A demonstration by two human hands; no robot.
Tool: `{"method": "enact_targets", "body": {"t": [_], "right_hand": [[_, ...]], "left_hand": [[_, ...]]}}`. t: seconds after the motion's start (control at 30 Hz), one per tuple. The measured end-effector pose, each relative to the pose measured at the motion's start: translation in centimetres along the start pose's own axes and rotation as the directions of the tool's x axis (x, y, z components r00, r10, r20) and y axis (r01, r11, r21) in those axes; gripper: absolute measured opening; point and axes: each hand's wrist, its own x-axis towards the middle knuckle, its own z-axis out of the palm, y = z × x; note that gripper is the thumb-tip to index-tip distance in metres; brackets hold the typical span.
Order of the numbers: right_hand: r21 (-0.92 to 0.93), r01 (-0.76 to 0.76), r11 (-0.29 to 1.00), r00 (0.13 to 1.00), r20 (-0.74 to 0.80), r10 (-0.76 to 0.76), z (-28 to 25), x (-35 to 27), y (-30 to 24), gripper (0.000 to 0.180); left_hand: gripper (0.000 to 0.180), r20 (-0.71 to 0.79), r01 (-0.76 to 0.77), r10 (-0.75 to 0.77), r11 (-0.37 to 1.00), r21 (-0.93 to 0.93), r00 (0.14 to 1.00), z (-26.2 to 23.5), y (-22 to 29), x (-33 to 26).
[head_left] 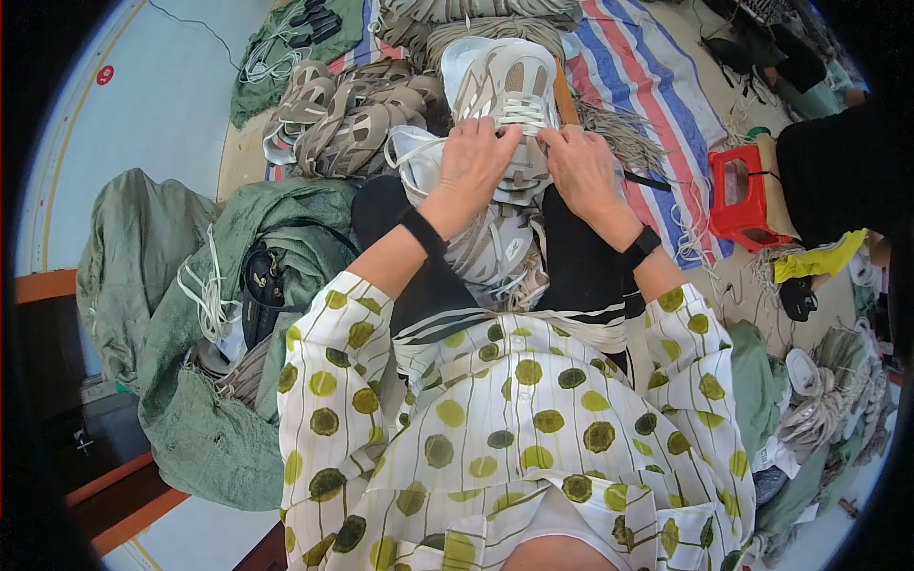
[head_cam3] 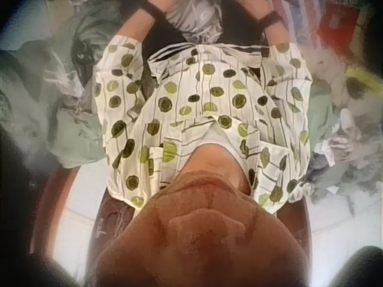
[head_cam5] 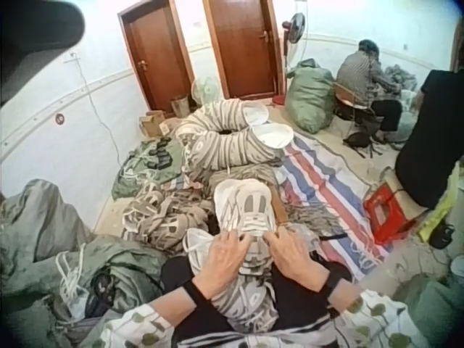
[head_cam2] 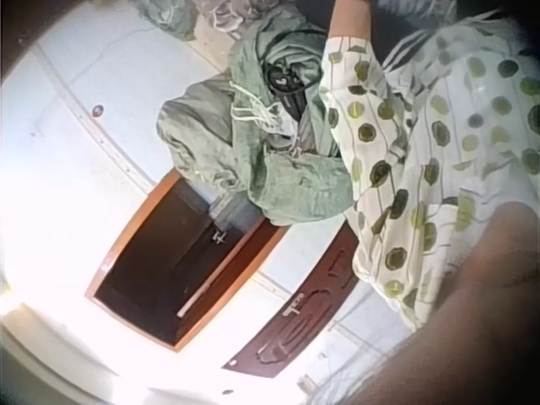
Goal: The worker is lacing up white manufactured shoes while sitting in a workshop.
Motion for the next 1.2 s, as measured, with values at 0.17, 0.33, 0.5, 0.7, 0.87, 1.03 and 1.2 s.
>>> {"method": "enact_targets", "body": {"t": [0.17,0.33,0.5,0.7,0.87,1.03,1.2], "right_hand": [[-0.22,0.15,0.964,0.955,0.283,-0.084,-1.3,1.6,-1.5,0.031],[-0.275,0.193,0.942,0.894,0.445,-0.053,-1.8,2.1,-1.4,0.037],[-0.3,0.203,0.932,0.897,0.439,-0.055,-1.5,2.3,-1.7,0.029],[-0.316,0.261,0.912,0.903,0.414,-0.115,-2.3,3.4,-0.9,0.018],[-0.096,0.364,0.926,0.905,0.273,-0.327,-1.0,3.7,2.0,0.012],[0.36,0.517,0.776,0.803,0.11,-0.586,-2.9,0.1,-3.4,0.014],[0.418,0.207,0.885,0.953,0.117,-0.279,-2.7,1.2,-2.1,0.01]], "left_hand": [[0.013,0.261,-0.015,-0.058,0.963,0.268,0.964,0.9,1.4,1.8],[0.014,0.282,-0.285,0.172,0.854,0.436,0.944,0.4,1.0,3.0],[0.016,0.114,-0.366,0.347,0.888,0.279,0.931,0.0,-0.6,2.4],[0.011,0.107,-0.27,0.332,0.884,-0.383,0.937,-1.7,3.2,-5.9],[0.008,0.31,0.175,0.127,0.603,-0.778,0.942,-2.0,5.8,-10.3],[0.006,0.573,0.576,-0.159,-0.031,-0.817,0.804,0.0,6.5,-10.7],[0.008,0.575,0.485,-0.245,-0.344,-0.804,0.781,0.5,6.5,-9.4]]}}
